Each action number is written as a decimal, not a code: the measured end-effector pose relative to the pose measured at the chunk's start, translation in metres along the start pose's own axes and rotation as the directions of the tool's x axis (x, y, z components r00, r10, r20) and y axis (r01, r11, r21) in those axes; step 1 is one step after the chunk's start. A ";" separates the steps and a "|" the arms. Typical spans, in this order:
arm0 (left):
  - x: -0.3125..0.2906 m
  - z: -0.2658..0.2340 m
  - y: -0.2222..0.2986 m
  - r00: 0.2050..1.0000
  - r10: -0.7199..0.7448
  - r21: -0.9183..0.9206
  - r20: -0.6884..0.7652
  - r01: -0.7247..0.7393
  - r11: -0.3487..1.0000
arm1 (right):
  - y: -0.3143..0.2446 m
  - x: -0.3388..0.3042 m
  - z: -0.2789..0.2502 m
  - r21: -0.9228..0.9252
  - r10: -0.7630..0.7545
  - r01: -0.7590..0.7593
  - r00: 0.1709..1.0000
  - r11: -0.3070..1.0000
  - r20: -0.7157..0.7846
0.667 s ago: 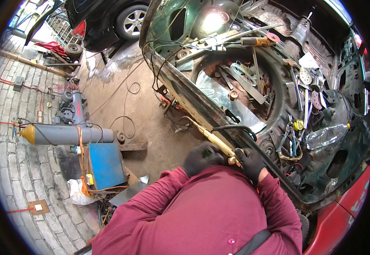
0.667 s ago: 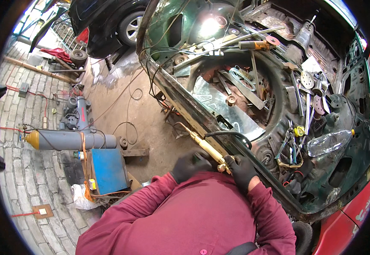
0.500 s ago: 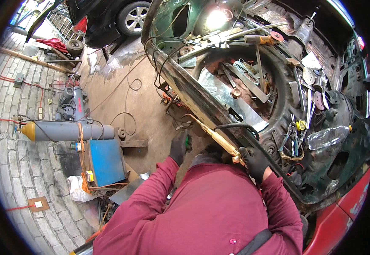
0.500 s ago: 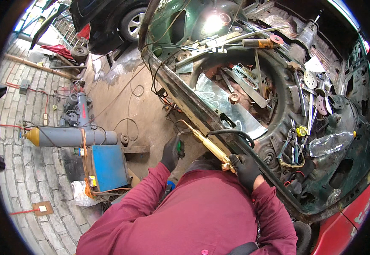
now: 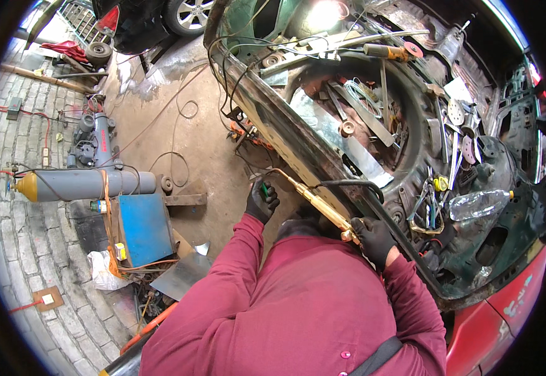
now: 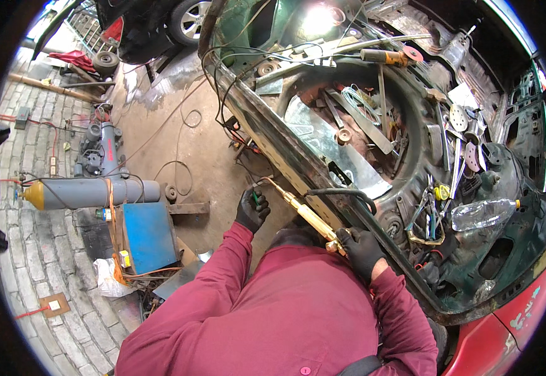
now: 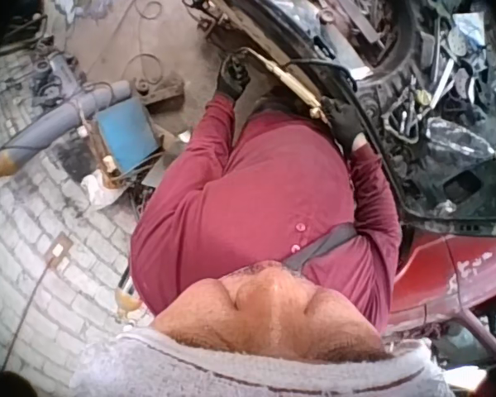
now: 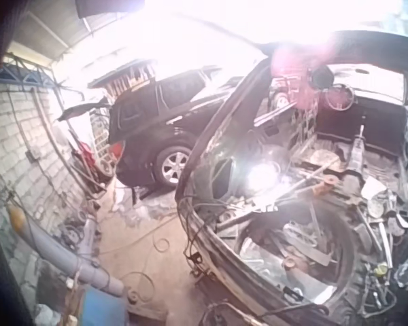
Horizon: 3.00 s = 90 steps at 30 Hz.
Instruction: The person uses a handheld torch to heat a curved metal panel inside a car wheel well. They repeatedly apply the flame to the same area, pause to inspect the metal, and reposition the torch to continue heating.
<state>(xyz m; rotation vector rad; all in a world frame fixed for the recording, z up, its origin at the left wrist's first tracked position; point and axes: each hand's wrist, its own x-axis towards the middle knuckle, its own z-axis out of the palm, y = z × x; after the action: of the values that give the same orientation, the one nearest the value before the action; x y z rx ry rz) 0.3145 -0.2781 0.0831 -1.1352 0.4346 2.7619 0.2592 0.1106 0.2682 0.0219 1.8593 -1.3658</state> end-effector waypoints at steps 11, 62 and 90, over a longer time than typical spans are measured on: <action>-0.098 0.112 -0.068 0.898 0.133 0.895 0.419 -0.433 0.104 | 0.025 0.020 0.029 -0.058 -0.026 0.020 0.995 0.998 -0.098; -0.119 0.150 -0.092 0.677 -0.126 0.629 0.725 -0.726 -0.280 | 0.014 0.022 0.023 -0.203 -0.044 0.038 0.999 0.979 -0.026; -0.147 0.227 -0.091 0.496 -0.160 0.461 0.854 -0.862 -0.211 | -0.012 -0.043 -0.032 -0.053 -0.200 0.197 0.978 0.979 -0.061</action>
<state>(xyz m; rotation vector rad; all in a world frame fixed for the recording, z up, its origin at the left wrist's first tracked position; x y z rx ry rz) 0.2875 -0.1226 0.3206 0.7250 2.5166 1.6152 0.2636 0.1496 0.3062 -0.1482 1.9911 -1.4707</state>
